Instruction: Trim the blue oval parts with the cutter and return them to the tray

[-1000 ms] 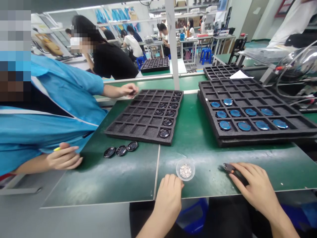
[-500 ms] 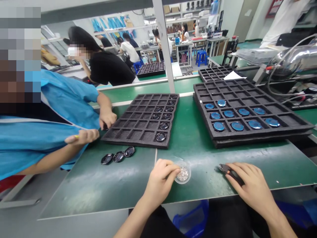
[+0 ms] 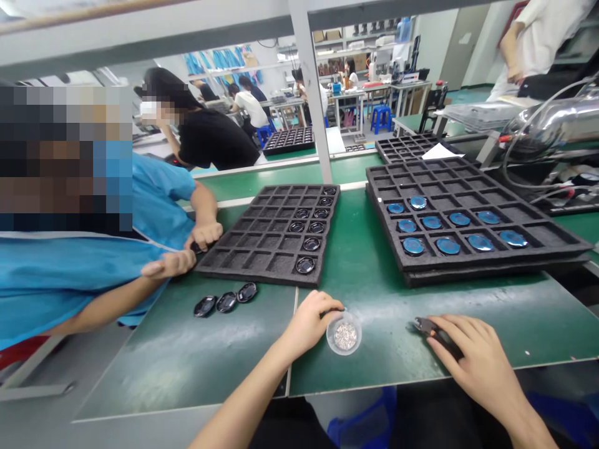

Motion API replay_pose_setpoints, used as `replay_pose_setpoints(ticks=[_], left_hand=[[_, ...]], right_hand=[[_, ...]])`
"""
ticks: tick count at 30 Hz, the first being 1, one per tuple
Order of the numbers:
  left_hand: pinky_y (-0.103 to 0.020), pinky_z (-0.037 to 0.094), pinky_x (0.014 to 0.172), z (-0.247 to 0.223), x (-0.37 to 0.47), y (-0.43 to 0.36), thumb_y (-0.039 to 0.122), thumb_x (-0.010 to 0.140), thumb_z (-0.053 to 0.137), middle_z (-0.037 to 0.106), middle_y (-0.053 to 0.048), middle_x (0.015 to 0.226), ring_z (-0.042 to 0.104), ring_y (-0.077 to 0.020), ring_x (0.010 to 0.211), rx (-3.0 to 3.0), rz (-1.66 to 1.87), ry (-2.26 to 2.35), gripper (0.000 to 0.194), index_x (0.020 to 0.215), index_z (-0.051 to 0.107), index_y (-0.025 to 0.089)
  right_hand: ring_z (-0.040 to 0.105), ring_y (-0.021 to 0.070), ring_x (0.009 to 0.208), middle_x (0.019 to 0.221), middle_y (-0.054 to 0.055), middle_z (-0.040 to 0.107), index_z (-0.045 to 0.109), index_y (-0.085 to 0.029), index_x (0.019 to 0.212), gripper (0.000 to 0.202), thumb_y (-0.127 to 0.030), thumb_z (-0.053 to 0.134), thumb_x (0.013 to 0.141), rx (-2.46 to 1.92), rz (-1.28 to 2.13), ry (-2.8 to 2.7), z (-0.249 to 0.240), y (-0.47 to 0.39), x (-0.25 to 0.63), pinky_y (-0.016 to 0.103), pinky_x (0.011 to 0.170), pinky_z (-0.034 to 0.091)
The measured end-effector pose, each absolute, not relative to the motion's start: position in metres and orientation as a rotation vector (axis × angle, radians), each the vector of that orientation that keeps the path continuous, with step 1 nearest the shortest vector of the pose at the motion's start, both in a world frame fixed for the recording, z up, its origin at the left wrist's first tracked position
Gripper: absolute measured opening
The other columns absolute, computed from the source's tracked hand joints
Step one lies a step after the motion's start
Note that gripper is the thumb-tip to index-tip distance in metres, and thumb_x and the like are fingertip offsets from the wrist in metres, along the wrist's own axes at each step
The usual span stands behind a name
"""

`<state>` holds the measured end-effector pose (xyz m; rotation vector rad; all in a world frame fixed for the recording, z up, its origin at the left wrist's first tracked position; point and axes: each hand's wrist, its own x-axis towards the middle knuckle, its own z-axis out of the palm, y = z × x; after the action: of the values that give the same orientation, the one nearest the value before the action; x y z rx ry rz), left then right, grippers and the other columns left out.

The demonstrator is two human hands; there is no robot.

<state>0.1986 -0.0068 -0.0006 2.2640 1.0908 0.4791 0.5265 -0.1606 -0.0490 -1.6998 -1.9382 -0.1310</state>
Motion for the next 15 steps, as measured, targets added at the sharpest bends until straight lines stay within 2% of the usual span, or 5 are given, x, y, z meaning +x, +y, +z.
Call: replay_pose_setpoints(ticks=[6, 10, 15], left_hand=[[-0.034, 0.045, 0.08, 0.001, 0.204, -0.006, 0.027, 0.096, 0.054, 0.069, -0.005, 0.088, 0.056, -0.0209, 0.087, 2.367, 0.438, 1.015, 0.02, 0.089, 0.072, 0.023], [-0.032, 0.043, 0.072, 0.004, 0.206, -0.007, 0.025, 0.095, 0.052, 0.062, -0.003, 0.08, 0.052, -0.0195, 0.078, 2.399, 0.459, 0.979, 0.019, 0.079, 0.062, 0.021], [-0.032, 0.043, 0.077, 0.019, 0.196, -0.016, 0.018, 0.1, 0.036, 0.058, -0.004, 0.085, 0.052, -0.0195, 0.084, 2.332, 0.684, 1.106, 0.024, 0.083, 0.052, 0.021]], right_hand=[[0.061, 0.0277, 0.103, 0.112, 0.008, 0.067, 0.068, -0.025, 0.12, 0.038, -0.053, 0.047, 0.104, -1.705, -0.115, -1.932, -0.048, -0.161, 0.525, 0.043, 0.089, 0.043], [0.061, 0.027, 0.102, 0.113, 0.008, 0.067, 0.067, -0.025, 0.121, 0.037, -0.052, 0.047, 0.104, -1.69, -0.12, -1.933, -0.047, -0.16, 0.524, 0.043, 0.089, 0.042], [0.062, 0.0264, 0.102, 0.113, 0.006, 0.067, 0.067, -0.025, 0.12, 0.035, -0.05, 0.047, 0.104, -1.686, -0.134, -1.933, -0.046, -0.16, 0.523, 0.042, 0.088, 0.043]])
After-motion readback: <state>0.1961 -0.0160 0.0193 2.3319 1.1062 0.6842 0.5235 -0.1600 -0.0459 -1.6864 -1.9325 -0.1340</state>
